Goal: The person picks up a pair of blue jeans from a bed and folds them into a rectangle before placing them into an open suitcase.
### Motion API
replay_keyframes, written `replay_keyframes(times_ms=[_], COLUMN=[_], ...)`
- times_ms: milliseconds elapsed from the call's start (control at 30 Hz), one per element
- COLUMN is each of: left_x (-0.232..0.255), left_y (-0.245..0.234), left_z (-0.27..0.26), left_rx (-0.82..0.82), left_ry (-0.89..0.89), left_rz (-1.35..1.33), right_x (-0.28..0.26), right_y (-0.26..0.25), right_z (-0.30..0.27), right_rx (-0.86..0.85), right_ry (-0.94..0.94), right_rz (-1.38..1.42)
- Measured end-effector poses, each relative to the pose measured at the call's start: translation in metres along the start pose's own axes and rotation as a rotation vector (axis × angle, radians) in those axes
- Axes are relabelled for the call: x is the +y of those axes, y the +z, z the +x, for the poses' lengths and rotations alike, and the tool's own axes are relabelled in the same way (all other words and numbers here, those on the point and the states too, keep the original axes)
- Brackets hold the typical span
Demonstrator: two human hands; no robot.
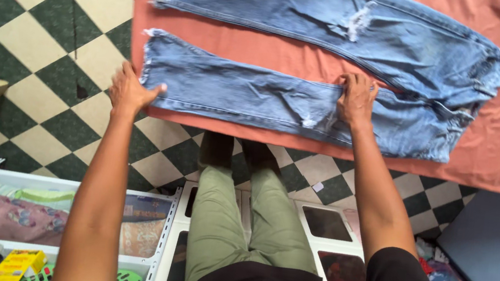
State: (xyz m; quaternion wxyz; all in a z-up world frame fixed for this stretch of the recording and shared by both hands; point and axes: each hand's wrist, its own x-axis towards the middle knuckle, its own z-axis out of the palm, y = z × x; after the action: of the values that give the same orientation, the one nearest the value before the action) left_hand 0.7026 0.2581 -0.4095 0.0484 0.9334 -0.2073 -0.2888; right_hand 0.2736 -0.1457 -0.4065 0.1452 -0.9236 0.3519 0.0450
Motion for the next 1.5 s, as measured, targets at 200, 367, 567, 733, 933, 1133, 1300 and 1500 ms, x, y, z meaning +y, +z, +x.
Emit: replay_keyframes(times_ms=[200,367,567,733,933,1133,1300,1500], left_x=[0.139,0.234,0.241,0.232,0.212,0.17,0.156,0.174], left_y=[0.002,0.048,0.098,0.104,0.042,-0.017,-0.028,-0.017], left_z=[-0.003,-0.01,0.015,0.014,0.039,0.113,0.184,0.218], left_rx=[0.257,-0.012,0.064,0.141,0.161,0.324,0.288,-0.028], left_ry=[0.534,0.729,0.757,0.808,0.689,0.518,0.441,0.172], left_rz=[-0.007,0.034,0.247,0.226,-0.014,-0.082,-0.036,0.08], right_x=[0.046,0.07,0.074,0.064,0.016,-0.069,-0.13,-0.147], right_y=[-0.009,0.003,0.004,0.009,-0.025,-0.038,-0.013,0.04], right_z=[-0.006,0.003,0.005,0.006,0.034,0.111,0.182,0.237], right_rx=[-0.053,0.023,0.076,0.069,0.142,0.121,0.098,-0.147], right_ry=[-0.014,0.033,0.038,0.143,0.141,0.039,-0.029,0.251], right_rz=[-0.029,-0.005,0.011,0.036,0.258,0.508,0.445,0.286])
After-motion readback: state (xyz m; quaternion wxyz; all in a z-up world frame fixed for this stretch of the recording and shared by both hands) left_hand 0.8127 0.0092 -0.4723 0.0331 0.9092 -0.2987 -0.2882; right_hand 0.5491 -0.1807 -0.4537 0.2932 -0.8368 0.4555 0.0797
